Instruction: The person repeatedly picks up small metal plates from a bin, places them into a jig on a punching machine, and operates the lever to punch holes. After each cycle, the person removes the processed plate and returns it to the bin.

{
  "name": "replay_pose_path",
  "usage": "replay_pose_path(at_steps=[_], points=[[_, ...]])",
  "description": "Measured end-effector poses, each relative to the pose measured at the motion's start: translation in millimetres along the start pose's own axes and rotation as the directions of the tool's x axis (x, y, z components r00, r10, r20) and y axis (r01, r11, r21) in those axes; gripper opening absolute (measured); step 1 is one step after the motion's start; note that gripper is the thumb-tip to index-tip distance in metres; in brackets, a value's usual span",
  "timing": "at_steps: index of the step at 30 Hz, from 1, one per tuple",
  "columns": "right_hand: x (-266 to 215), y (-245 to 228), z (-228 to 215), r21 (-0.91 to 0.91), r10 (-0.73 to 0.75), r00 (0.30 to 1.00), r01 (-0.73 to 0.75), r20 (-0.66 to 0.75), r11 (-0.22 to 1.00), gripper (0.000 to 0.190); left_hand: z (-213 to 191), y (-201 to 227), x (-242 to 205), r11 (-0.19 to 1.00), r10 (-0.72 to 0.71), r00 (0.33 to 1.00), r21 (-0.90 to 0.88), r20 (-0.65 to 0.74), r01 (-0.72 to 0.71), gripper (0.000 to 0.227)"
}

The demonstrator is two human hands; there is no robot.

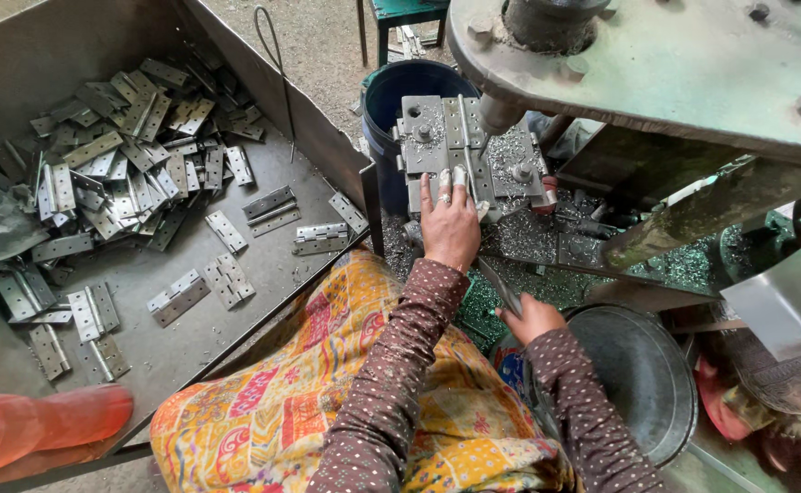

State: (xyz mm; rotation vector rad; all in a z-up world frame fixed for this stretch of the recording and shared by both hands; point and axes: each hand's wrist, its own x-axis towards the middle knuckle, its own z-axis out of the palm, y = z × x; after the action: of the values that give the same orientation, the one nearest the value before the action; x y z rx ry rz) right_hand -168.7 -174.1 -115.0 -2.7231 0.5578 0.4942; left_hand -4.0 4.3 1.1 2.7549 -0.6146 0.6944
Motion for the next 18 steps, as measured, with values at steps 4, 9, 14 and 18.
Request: replay_pose_path(at_steps=[4, 9, 14, 18], points=[[-2.0, 11.5, 54.1, 0.032, -0.064, 0.969, 0.074, -0.240, 0.997, 0.055, -3.0, 0.9, -2.6, 0.999, 0.003, 0.998, -0.045, 0.057, 0.000, 0.035], [8.1, 15.0, 35.3, 0.035, -0.045, 0.996, 0.048, -0.071, 0.998, 0.058, -4.2, -1.1, 0.8, 0.999, 0.024, 1.000, -0.024, 0.008, -0.024, 0.031], [6.6, 16.5, 2.2, -0.025, -0.049, 0.998, 0.048, -0.045, 0.999, 0.058, 14.7, -3.0, 16.3, 0.999, 0.021, 0.995, -0.028, 0.095, -0.019, 0.025], [-3.6, 5.9, 30.3, 0.014, -0.064, 0.988, 0.066, -0.141, 0.998, 0.053, 27.5, -5.6, 31.1, 0.999, 0.036, 0.974, 0.004, 0.224, -0.038, 0.025]])
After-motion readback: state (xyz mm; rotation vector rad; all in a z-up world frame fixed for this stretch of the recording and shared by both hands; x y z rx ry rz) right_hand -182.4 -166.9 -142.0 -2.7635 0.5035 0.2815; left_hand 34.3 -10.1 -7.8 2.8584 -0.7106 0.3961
